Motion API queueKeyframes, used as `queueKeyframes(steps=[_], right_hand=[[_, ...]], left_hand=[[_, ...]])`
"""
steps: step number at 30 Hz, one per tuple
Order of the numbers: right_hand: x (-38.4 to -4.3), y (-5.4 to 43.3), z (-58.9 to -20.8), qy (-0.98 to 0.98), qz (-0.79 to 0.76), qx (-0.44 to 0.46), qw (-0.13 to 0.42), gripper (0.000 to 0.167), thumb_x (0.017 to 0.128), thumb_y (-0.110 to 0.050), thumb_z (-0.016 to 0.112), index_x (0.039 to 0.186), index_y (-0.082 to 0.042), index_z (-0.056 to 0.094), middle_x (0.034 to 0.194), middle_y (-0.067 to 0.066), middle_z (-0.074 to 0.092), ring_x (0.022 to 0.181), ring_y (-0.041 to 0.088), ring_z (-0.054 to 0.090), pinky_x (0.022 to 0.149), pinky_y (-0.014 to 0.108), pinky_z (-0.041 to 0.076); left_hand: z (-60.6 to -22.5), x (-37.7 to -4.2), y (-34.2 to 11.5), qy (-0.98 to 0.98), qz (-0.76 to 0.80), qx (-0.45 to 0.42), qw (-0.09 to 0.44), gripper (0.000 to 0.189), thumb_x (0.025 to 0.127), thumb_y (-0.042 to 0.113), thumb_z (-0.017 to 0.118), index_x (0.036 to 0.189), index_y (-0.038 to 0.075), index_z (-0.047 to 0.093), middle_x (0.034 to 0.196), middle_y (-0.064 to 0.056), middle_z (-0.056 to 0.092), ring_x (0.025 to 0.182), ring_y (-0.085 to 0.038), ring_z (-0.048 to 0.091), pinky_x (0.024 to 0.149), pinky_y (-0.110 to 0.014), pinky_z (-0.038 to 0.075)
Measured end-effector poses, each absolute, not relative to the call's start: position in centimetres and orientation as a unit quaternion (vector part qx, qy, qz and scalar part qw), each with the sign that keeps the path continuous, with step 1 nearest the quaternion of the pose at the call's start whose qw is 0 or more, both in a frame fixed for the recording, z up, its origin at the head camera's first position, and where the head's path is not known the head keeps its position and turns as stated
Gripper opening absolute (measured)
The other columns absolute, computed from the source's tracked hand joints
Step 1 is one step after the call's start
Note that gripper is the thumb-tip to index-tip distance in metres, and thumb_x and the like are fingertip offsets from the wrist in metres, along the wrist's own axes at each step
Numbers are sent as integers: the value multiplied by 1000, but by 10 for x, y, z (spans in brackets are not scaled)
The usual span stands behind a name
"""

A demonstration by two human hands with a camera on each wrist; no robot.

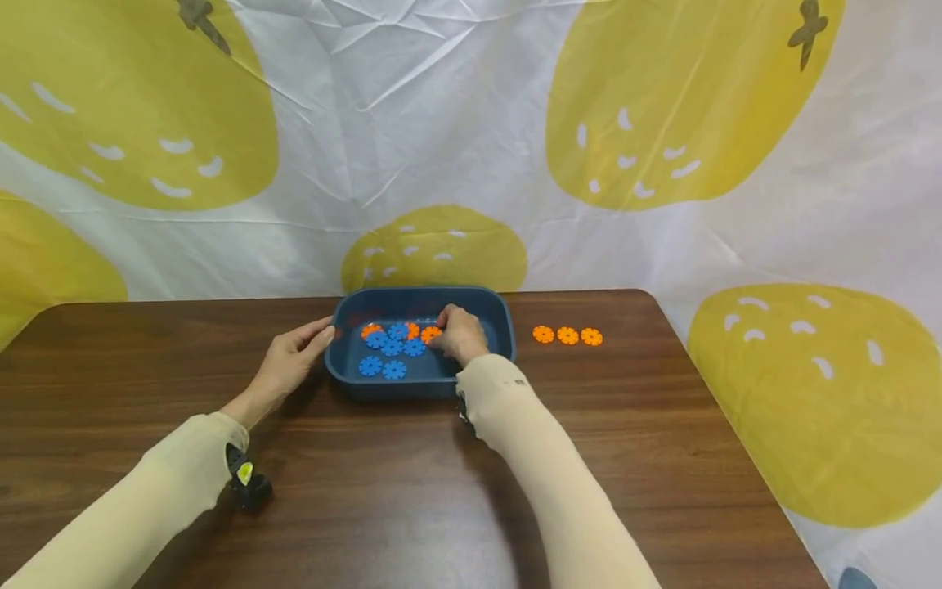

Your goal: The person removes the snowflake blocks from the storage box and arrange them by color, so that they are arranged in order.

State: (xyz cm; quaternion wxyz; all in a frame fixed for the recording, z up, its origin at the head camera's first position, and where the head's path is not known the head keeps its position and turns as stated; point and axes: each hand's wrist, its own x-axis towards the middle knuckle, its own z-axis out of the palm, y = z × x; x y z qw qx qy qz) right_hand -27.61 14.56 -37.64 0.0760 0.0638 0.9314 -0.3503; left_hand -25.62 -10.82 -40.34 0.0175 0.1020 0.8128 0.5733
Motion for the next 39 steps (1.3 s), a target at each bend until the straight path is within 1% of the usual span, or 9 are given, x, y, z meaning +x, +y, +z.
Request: queueKeyframes(steps=[6,10,15,20,27,31,36,39], right_hand=[[-277,145,-374,933,-345,69,75,28,79,-7,75,102,-7,58,91,11,60,56,14,53,50,21,43],[-277,145,-373,933,-344,76,75,27,79,-8,75,100,-6,58,88,11,59,57,14,53,50,21,43],[-278,146,-372,935,-337,85,76,26,78,-10,76,94,-5,56,79,7,56,57,14,54,50,22,43],[-280,147,-372,934,-337,91,76,25,77,-11,78,87,-6,56,71,4,54,54,12,52,48,21,42],[-276,149,-372,925,-365,88,65,14,78,-6,75,80,-5,61,69,3,57,52,11,52,47,20,44],[-272,151,-373,915,-390,82,61,9,80,-6,72,77,-4,64,65,2,57,50,10,50,47,20,44],[-268,153,-371,903,-419,73,65,9,83,-8,70,77,-2,67,63,2,57,49,9,48,48,20,44],[-267,154,-369,898,-431,67,64,10,84,-9,69,78,-1,67,65,3,58,48,8,48,47,19,44]], left_hand=[[-401,-257,-108,816,569,99,13,48,97,31,53,136,4,49,138,-15,50,130,-29,43,107,-44,36],[-400,-257,-108,816,569,102,15,48,97,31,53,136,4,49,138,-15,49,131,-29,43,107,-45,36],[-399,-258,-107,814,571,107,9,48,97,32,53,136,4,49,138,-15,50,130,-29,44,106,-44,37],[-399,-259,-106,815,569,107,-2,46,96,30,54,134,3,52,135,-16,52,128,-29,46,105,-43,38],[-401,-258,-107,823,560,100,4,47,96,31,54,135,4,51,137,-15,51,129,-30,45,106,-44,37],[-404,-258,-108,826,555,99,5,47,96,31,54,135,4,51,137,-16,51,128,-30,46,105,-44,38],[-404,-256,-108,829,551,99,3,48,96,32,54,134,4,51,136,-16,51,127,-31,47,105,-45,38],[-403,-255,-108,828,552,99,2,47,96,31,54,134,4,51,136,-16,51,128,-31,46,105,-45,38]])
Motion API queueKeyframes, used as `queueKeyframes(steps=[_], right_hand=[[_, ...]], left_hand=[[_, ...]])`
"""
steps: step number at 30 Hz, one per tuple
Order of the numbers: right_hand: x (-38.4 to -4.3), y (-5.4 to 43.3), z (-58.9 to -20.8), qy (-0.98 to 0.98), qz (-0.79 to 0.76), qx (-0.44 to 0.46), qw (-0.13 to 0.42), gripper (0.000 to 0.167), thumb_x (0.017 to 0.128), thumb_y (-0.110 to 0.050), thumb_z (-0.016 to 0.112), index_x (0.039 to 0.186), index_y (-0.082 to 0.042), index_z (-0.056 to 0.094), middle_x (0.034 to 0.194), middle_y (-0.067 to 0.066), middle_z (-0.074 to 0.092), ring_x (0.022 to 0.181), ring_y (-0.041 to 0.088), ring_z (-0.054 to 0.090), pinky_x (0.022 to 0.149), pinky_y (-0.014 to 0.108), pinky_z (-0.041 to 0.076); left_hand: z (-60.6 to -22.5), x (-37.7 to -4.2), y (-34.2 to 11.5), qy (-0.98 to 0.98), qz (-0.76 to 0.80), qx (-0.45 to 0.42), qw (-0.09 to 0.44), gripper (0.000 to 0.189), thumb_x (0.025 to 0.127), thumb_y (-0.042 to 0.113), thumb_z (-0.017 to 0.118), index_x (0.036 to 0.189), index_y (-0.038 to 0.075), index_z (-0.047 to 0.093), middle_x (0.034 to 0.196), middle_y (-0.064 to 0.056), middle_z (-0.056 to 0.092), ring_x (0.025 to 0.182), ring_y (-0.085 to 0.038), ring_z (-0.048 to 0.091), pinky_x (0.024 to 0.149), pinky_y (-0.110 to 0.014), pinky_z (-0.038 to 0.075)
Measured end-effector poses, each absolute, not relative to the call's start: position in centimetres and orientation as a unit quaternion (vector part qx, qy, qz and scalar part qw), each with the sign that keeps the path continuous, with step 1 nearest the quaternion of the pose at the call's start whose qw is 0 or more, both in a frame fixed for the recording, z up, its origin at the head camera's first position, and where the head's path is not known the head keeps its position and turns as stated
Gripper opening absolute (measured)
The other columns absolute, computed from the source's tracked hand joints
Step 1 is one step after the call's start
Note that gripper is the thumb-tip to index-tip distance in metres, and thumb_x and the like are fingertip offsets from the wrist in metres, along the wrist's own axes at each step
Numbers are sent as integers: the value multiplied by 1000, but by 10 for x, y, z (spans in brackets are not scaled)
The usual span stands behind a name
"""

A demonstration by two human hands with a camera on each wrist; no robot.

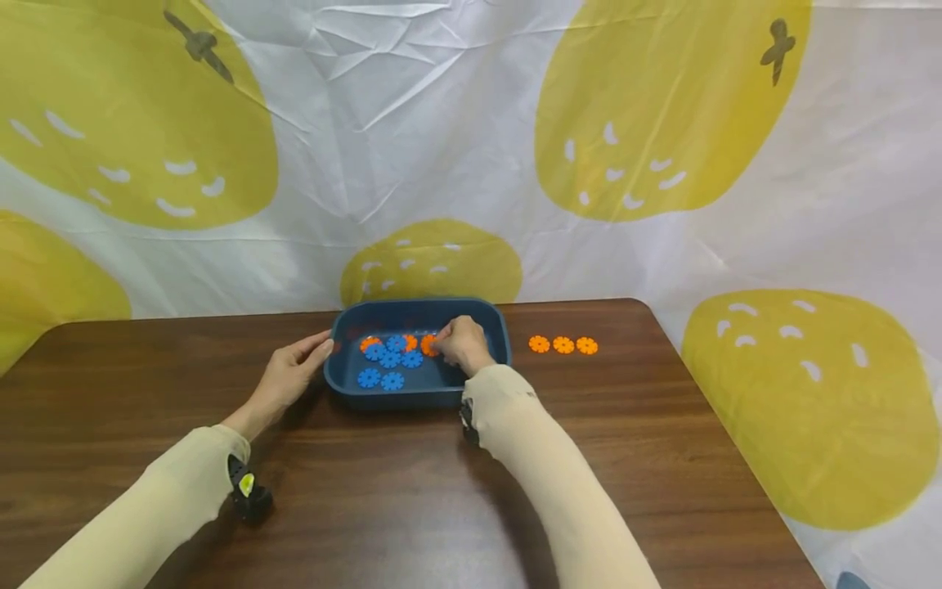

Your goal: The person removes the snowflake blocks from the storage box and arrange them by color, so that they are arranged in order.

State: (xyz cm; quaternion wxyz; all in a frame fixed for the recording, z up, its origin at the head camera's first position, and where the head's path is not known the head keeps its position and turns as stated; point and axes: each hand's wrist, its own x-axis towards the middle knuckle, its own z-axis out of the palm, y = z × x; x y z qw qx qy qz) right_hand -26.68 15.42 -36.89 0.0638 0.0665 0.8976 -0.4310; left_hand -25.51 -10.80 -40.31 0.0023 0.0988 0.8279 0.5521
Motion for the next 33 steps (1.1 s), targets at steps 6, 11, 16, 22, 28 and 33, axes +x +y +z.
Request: queueKeyframes(steps=[6,11,16,22,28,33], right_hand=[[-264,160,-360,890,-451,56,45,12,87,-11,67,83,0,68,79,13,68,47,8,50,47,19,46],[-260,168,-347,870,-488,64,33,16,90,-16,63,91,-1,68,87,15,67,52,9,55,59,29,55],[-257,185,-337,842,-535,69,11,22,93,-16,60,100,3,66,80,7,61,52,6,52,57,21,53],[-254,213,-330,798,-594,102,-14,28,94,-19,58,107,5,61,65,-3,54,48,3,49,45,14,43],[-249,252,-331,768,-621,149,-47,26,94,-23,58,103,2,59,60,-7,54,48,4,49,46,16,42],[-243,290,-340,749,-623,216,-55,20,94,-25,56,96,-4,54,58,-8,53,50,3,50,49,18,45]], left_hand=[[-405,-256,-107,828,552,101,-6,45,97,27,54,134,3,52,134,-17,53,127,-31,47,105,-45,38],[-406,-257,-107,829,550,101,-11,46,97,29,54,134,2,52,134,-18,53,125,-32,48,103,-45,40],[-405,-255,-107,825,556,100,-7,45,97,27,54,133,2,52,134,-17,53,126,-31,48,104,-45,39],[-404,-255,-107,823,559,99,-4,44,97,25,54,133,1,52,134,-18,52,127,-31,47,105,-45,38],[-404,-257,-107,821,561,103,-2,45,97,27,54,133,1,52,134,-18,53,127,-31,47,105,-45,38],[-405,-257,-106,821,561,105,-3,45,96,28,54,133,1,52,134,-18,53,127,-31,47,106,-45,37]])
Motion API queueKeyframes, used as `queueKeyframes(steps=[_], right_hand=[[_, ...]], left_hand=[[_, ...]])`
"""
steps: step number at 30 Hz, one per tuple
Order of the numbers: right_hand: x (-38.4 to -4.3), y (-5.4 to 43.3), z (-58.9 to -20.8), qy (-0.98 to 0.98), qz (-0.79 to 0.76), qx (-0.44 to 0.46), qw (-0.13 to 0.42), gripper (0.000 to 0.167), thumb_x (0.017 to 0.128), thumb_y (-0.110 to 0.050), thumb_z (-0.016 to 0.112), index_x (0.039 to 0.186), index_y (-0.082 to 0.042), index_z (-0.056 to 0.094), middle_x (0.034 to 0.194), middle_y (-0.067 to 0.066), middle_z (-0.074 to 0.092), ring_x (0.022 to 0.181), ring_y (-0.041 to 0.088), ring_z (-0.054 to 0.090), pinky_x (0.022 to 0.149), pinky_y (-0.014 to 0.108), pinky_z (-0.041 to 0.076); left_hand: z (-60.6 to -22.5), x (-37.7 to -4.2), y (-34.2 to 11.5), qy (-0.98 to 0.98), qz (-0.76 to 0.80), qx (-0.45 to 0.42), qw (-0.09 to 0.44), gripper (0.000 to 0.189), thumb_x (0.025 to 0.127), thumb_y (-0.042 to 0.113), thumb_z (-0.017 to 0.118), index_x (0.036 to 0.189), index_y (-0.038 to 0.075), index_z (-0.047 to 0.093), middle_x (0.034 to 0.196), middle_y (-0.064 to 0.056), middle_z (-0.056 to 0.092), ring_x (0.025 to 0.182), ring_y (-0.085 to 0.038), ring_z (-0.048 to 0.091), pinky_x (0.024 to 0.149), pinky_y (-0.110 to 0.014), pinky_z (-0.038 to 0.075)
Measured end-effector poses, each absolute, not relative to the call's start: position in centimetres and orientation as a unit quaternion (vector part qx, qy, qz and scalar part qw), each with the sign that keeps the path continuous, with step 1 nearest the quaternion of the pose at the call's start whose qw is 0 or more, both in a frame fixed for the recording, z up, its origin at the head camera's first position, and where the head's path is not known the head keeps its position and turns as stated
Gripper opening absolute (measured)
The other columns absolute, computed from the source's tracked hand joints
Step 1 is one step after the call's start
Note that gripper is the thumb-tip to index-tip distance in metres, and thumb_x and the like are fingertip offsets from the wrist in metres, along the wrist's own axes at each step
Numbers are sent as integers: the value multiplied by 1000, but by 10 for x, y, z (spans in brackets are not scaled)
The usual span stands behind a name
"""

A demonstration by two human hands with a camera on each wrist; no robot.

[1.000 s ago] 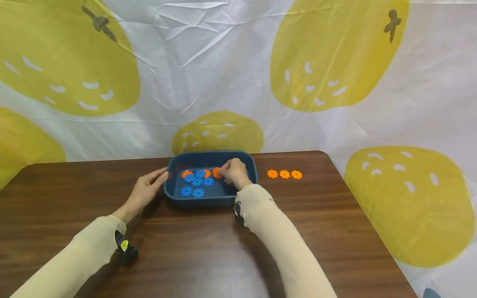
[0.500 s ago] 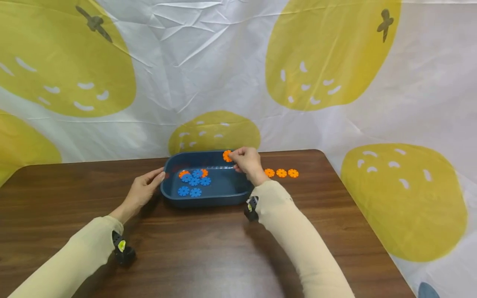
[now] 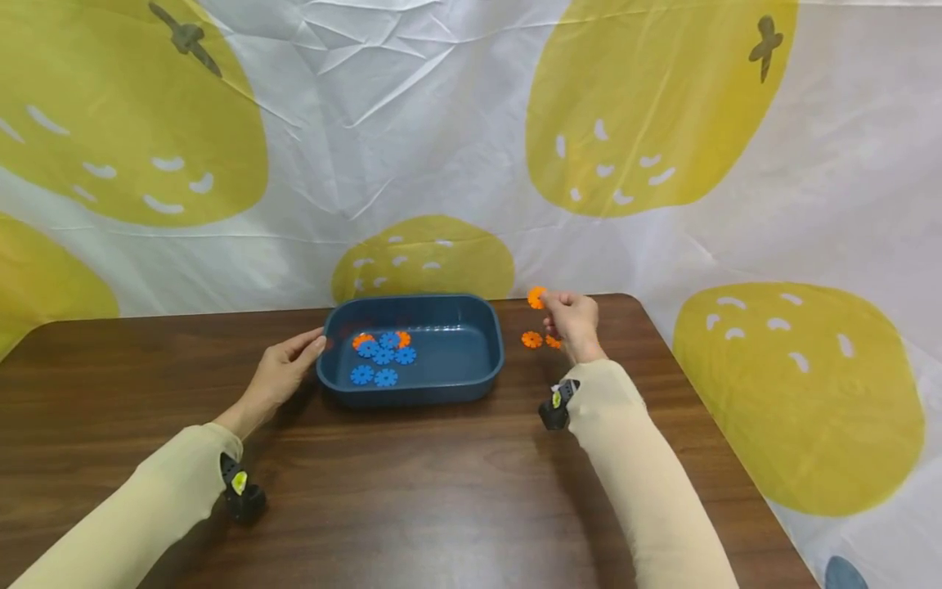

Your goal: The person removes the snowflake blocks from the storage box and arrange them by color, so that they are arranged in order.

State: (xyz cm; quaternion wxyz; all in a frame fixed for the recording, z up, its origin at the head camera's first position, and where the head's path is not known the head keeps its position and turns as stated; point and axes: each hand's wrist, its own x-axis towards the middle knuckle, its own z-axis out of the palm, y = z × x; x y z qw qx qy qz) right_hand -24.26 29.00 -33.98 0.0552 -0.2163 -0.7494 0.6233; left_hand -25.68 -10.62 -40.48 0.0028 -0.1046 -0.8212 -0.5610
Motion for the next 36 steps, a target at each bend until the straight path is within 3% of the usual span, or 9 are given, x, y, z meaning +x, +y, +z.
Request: queueKeyframes(steps=[8,16,24,31,36], right_hand=[[-231,344,-362,-731,608,-302,71,20,93,-22,58,102,-5,55,63,-8,54,48,1,51,49,17,47],[-224,365,-372,-713,607,-345,62,29,90,-18,60,113,0,54,60,-8,54,43,2,50,47,16,47],[-222,372,-377,-715,597,-360,49,18,90,-15,60,102,-3,55,64,-6,51,45,4,51,49,17,49],[-223,374,-381,-750,559,-348,56,17,90,-13,61,99,1,56,76,1,52,42,4,54,49,19,51],[-223,375,-383,-793,509,-330,57,26,91,-14,60,104,8,60,57,-5,56,42,3,56,50,20,53]], left_hand=[[-405,-256,-107,-824,-558,-102,-4,46,97,28,53,135,1,50,136,-18,51,129,-32,44,107,-46,35],[-404,-255,-107,-821,-562,-103,-1,45,97,26,53,134,0,51,135,-18,51,129,-31,45,107,-45,35],[-404,-255,-107,-824,-558,-97,-6,45,97,26,53,135,1,50,137,-18,50,130,-32,43,108,-46,34],[-404,-254,-107,-825,-556,-96,-8,48,97,31,53,135,2,50,137,-17,50,130,-31,43,108,-45,34],[-403,-254,-106,-825,-556,-96,-8,48,97,31,53,135,2,50,137,-17,50,131,-31,43,108,-45,34]])
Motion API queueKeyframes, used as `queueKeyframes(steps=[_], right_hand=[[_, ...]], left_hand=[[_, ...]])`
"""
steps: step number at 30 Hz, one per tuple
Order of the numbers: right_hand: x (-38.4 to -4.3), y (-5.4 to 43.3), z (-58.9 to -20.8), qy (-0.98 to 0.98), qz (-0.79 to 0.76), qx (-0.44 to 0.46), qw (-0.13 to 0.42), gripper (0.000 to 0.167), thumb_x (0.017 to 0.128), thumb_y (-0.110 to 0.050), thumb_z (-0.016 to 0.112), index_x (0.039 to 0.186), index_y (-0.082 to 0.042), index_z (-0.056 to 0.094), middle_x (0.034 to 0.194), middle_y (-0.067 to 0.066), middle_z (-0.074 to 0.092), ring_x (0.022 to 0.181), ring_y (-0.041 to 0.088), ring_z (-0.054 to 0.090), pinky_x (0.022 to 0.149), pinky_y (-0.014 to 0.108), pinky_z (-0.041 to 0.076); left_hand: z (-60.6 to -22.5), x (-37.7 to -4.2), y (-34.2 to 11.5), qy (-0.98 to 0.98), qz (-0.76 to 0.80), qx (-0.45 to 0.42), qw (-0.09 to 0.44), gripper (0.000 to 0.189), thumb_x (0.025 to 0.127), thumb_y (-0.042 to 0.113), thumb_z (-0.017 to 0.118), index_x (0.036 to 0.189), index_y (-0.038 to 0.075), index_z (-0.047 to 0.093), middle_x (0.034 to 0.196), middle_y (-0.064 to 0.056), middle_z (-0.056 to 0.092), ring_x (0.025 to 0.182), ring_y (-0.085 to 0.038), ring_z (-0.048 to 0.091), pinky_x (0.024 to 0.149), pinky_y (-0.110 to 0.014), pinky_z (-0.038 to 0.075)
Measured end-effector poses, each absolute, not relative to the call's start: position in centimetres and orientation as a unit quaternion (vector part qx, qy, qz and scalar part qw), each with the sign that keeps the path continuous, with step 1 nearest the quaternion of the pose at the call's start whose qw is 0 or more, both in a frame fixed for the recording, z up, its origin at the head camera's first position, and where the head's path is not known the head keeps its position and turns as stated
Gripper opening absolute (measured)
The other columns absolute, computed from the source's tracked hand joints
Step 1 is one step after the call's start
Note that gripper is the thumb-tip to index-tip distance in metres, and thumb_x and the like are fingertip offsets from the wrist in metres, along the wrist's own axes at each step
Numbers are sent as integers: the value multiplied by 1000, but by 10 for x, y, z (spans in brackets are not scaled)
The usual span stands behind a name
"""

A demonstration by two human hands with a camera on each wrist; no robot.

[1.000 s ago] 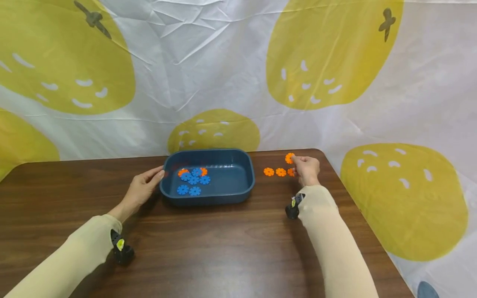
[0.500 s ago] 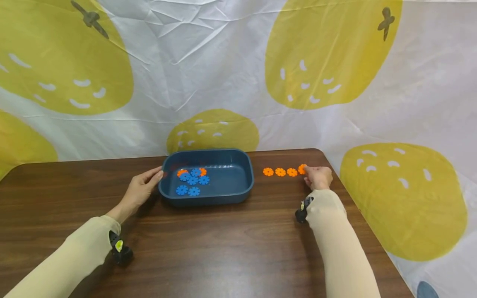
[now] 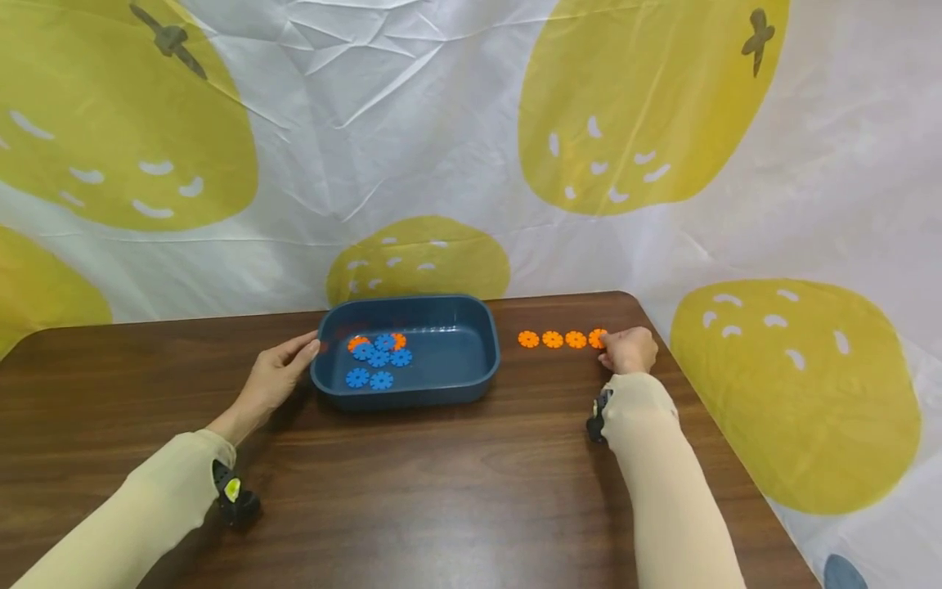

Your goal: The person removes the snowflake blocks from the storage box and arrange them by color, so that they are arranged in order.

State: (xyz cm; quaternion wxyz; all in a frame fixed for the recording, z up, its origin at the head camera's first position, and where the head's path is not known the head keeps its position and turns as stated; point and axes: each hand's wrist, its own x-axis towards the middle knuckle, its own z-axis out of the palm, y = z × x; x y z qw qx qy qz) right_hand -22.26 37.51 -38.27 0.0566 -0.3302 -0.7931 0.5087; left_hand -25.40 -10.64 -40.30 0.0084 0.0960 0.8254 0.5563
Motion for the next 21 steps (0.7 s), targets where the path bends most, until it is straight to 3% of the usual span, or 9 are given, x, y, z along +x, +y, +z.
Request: queueKeyframes(steps=[6,21], right_hand=[[-222,376,-386,-840,437,-315,61,33,91,-19,59,105,11,63,41,-9,53,39,4,56,45,21,51],[-226,376,-387,-853,406,-322,64,31,92,-21,60,100,9,64,41,-6,54,40,7,57,44,22,50]], left_hand=[[-404,-253,-106,826,555,95,12,48,97,32,53,136,4,50,138,-16,50,131,-31,42,108,-45,34],[-401,-252,-106,823,559,97,11,47,96,29,54,136,4,50,136,-16,51,130,-30,44,108,-45,34]])
